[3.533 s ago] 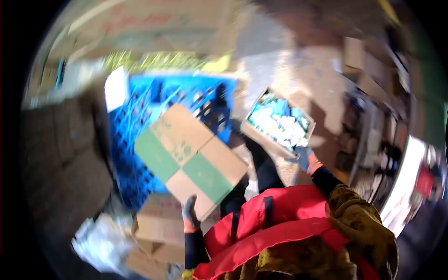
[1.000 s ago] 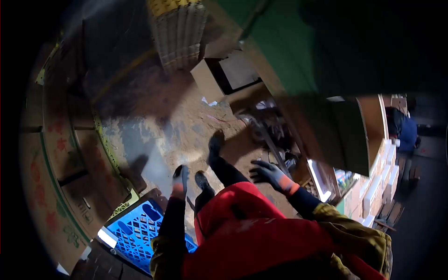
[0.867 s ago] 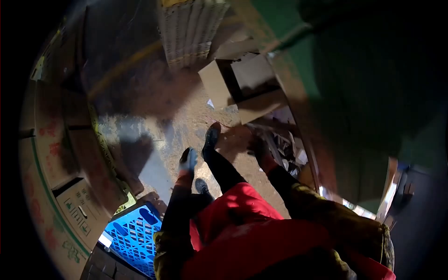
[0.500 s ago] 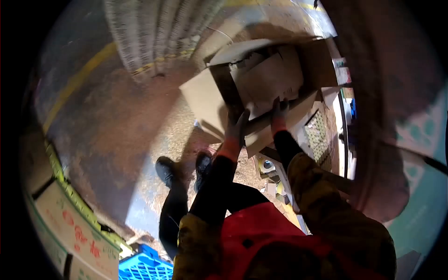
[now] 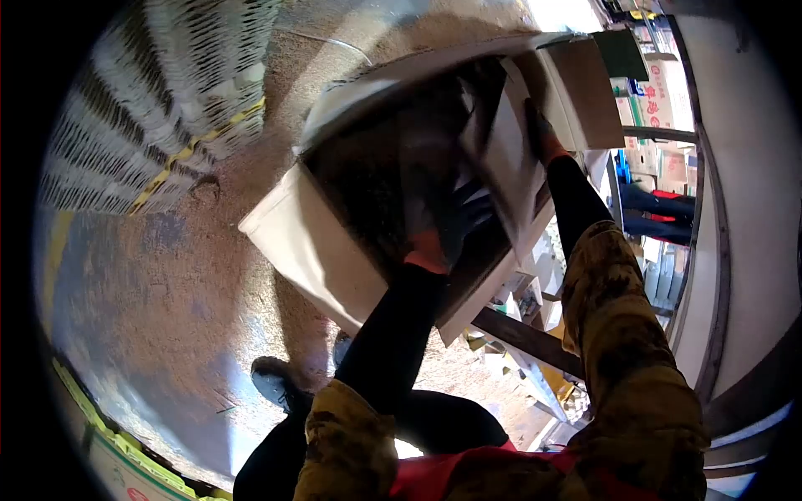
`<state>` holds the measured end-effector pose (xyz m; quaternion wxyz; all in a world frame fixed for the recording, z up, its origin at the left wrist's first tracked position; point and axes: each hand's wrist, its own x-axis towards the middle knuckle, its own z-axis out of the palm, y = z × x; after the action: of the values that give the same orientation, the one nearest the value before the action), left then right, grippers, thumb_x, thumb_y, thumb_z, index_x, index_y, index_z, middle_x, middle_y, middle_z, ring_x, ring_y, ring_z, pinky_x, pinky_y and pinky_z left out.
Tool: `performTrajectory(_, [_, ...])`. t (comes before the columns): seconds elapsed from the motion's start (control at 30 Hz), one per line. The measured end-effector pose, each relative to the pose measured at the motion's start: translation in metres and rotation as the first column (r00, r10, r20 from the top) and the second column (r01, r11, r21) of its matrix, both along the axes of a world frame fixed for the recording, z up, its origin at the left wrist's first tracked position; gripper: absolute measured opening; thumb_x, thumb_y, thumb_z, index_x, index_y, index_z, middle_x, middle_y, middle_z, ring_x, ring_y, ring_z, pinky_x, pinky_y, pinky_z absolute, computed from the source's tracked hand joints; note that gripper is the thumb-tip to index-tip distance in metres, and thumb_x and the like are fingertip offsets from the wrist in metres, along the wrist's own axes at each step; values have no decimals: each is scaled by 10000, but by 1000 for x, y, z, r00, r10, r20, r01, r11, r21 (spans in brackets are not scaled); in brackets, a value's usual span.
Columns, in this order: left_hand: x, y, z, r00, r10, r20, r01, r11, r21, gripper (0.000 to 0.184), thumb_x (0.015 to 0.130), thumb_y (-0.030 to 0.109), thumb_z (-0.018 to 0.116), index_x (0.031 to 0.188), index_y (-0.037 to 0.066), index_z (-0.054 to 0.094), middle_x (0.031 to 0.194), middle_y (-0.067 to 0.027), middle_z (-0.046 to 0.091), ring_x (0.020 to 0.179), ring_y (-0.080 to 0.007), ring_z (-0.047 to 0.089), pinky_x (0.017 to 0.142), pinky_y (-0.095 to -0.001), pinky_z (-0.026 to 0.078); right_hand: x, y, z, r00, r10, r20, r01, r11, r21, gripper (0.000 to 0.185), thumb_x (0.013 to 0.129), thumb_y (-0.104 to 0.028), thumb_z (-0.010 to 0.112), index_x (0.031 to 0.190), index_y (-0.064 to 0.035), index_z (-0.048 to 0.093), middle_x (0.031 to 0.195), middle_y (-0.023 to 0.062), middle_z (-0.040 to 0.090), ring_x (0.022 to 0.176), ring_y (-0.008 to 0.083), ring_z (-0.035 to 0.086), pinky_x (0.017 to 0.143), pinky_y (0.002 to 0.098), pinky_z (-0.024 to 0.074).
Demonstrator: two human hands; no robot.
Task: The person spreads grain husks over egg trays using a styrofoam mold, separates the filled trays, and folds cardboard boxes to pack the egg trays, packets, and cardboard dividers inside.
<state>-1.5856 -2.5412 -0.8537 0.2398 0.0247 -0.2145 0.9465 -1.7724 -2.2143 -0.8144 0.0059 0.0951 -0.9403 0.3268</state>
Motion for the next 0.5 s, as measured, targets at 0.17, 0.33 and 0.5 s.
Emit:
performTrajectory(0.17, [-12, 60, -84, 989, 90, -114, -83, 994, 70, 518, 993, 299, 304, 1422, 9, 316, 1435, -131, 388, 1292, -207, 395, 1076, -348, 313, 58, -94, 38, 858, -394, 329, 508, 739, -441, 457, 911, -40, 464, 1367, -29, 421, 1411, 150, 414, 1285, 291, 402, 1068, 339, 347])
performTrajectory(0.33, [-16, 55, -52, 946, -214, 241, 208, 977, 52, 504, 1013, 297, 332, 1429, 15, 300, 1350, -90, 460, 1110, -206, 498, 992, -298, 394, 92, -76, -2, 992, -48, -119, 74, 970, 230, 392, 949, -135, 471, 1341, -123, 472, 1435, 145, 388, 1297, 339, 379, 1079, 373, 326])
performTrajectory(0.5, [-10, 26, -38, 960, -126, 250, 180, 961, -209, 498, 1007, 282, 343, 1423, 12, 306, 1336, -89, 466, 1102, -203, 500, 982, -298, 399, 128, -156, 25, 964, -164, -207, 213, 945, 246, 435, 961, -333, 467, 1334, -110, 485, 1404, 142, 438, 1283, 345, 399, 1077, 388, 307])
